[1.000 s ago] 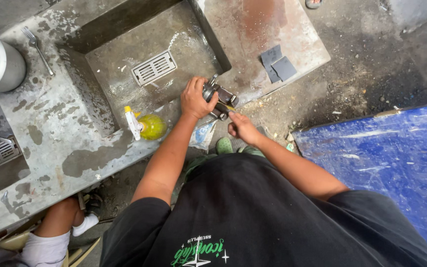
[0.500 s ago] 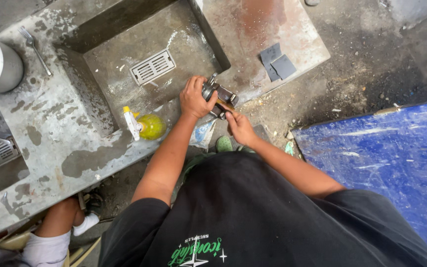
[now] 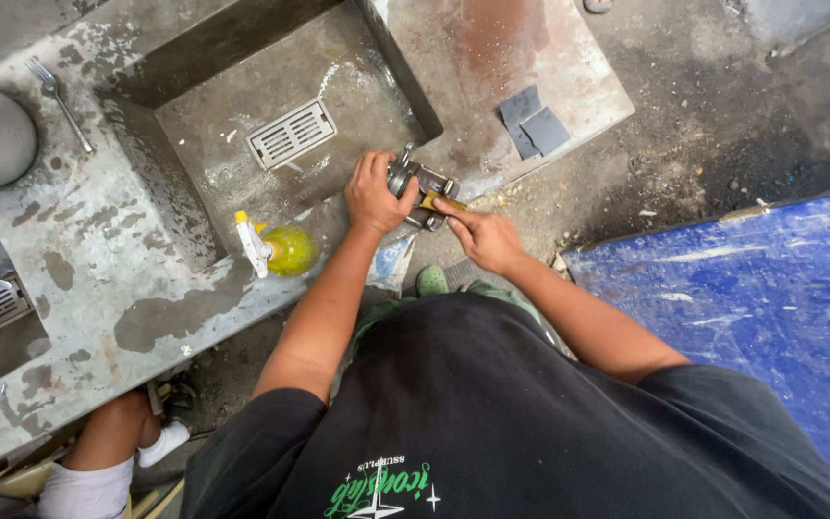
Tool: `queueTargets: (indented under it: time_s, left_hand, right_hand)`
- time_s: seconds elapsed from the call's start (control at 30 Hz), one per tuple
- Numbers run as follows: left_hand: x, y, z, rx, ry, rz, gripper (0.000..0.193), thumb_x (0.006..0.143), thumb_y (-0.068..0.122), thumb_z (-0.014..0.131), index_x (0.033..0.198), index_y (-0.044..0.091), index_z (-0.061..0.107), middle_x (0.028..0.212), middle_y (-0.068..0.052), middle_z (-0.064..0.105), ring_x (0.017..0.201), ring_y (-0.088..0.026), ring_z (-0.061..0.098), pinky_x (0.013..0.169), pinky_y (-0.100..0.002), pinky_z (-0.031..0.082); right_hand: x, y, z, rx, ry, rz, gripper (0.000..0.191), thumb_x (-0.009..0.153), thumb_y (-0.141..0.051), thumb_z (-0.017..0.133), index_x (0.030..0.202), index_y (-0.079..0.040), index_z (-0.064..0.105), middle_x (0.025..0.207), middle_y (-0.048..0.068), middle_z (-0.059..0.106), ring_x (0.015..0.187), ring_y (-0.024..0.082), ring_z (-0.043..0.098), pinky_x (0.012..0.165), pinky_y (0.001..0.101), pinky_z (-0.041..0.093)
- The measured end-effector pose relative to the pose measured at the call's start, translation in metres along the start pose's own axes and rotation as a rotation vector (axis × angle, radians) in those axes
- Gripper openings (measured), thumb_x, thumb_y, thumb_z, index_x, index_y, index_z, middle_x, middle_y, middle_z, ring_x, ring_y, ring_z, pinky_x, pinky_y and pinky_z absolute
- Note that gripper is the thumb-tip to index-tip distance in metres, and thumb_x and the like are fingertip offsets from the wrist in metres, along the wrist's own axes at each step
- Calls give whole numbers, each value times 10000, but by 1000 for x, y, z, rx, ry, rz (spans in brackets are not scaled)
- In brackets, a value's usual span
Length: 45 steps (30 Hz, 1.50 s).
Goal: The person scrubs a small metal part with a yellow sponge over a concrete sink, repeatedly turning the part to reach different surfaces. The person rinses the part under running water and continues scrubbing with the sponge before the clip ends.
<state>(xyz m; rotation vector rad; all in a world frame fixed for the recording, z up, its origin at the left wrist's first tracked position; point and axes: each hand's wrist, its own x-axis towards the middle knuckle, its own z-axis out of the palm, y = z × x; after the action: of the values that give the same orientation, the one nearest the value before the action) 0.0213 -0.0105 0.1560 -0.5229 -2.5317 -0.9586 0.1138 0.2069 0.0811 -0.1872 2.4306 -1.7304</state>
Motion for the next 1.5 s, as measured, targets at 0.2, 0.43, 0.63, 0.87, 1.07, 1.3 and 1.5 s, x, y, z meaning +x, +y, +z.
queueTargets:
  time_s: [0.2,0.43,0.63,0.87,1.07,1.3,1.5]
  left_hand:
    - [-1,-3,1,9,15,-9,416,804,328,789,1093,78,624,1078,-125,640,1032,-368,639,861,-483,533]
    - [-1,-1,2,14,9,-11,429,783,332,788,1082,70,625,1074,-132,638,1011,-374,644,847,-485,534]
    - [1,-1,0,31,37,-12,414,789,337,775,1079,78,633,1081,-112,650,1027,-363,644,859,-482,534]
    - [-4,-4,1,28,-3,-36,422,796,343,779,1085,75,627,1078,-121,643,1035,-365,639,862,-485,533]
    - [2,-1,-4,23,20,-33,436,769,343,778,1081,77,627,1075,-130,643,1027,-371,637,857,-486,535]
    - [2,-2,-8,4,11,-20,426,776,346,785,1082,87,641,1076,-128,642,1033,-373,636,878,-478,536]
    - [1,-8,-8,6,-11,10,418,779,344,777,1075,85,638,1077,-127,637,1042,-375,630,891,-477,532]
  right_hand:
    - [0,-8,6,1002,-193,686,290,1058,-401,478,883,-225,629,551,-22,465,429,81,372,420,251,313]
    - [0,-46,-33,-484,69,-296,367,1067,-377,499,1354,-237,680,660,12,556,604,174,541,575,360,481]
    - [-6,2,7,134,-36,62,346,1160,-412,473,1053,-150,671,677,60,593,603,169,529,592,346,462]
    - [-2,13,-1,196,-103,100,360,1176,-414,485,992,-159,661,726,73,623,649,196,566,627,345,476]
    - [-1,-48,-34,-756,135,-489,386,1021,-364,552,1399,-362,629,730,101,628,672,264,613,631,390,490]
    - [4,5,19,551,-135,274,406,1131,-392,511,835,-115,531,601,-5,504,504,119,419,488,290,341]
    - [-1,-15,1,22,-86,17,219,1114,-394,513,1038,-201,583,610,-2,516,515,127,440,505,318,378]
